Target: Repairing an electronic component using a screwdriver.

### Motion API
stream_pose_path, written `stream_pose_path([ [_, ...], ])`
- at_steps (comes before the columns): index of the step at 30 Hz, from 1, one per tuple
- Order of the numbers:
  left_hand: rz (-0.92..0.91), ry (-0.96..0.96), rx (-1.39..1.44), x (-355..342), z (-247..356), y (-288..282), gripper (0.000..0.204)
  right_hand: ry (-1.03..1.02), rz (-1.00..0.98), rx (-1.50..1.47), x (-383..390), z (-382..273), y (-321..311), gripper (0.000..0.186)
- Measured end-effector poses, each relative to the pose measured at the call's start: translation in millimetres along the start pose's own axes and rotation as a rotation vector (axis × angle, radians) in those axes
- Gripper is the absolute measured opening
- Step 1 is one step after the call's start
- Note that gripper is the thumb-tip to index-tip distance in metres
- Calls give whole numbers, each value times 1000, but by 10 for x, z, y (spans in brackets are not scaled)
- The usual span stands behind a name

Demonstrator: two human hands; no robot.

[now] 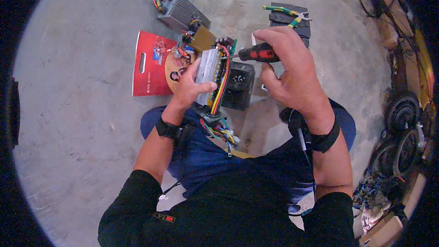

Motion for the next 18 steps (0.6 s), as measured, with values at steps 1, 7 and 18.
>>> stream_pose_path([
  [1,3,-13,-1,10,10,-4,100,0,-2,0,5,-25,6,45],
  [7,8,-8,-15,-18,33,25,98,216,-198,-2,67,179,65,46],
  [18,22,9,-165,-32,79,17,98,78,-42,-40,24,41,-11,49],
])
Point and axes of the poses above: each hand's wrist, its own x-axis away from the middle knuckle, its own y-axis out of the palm, z = x × y, the point moved 7 cm from there along -x, towards the middle knuckle, and after that the axes turned 2 degrees about -z, right-handed, at the moved point
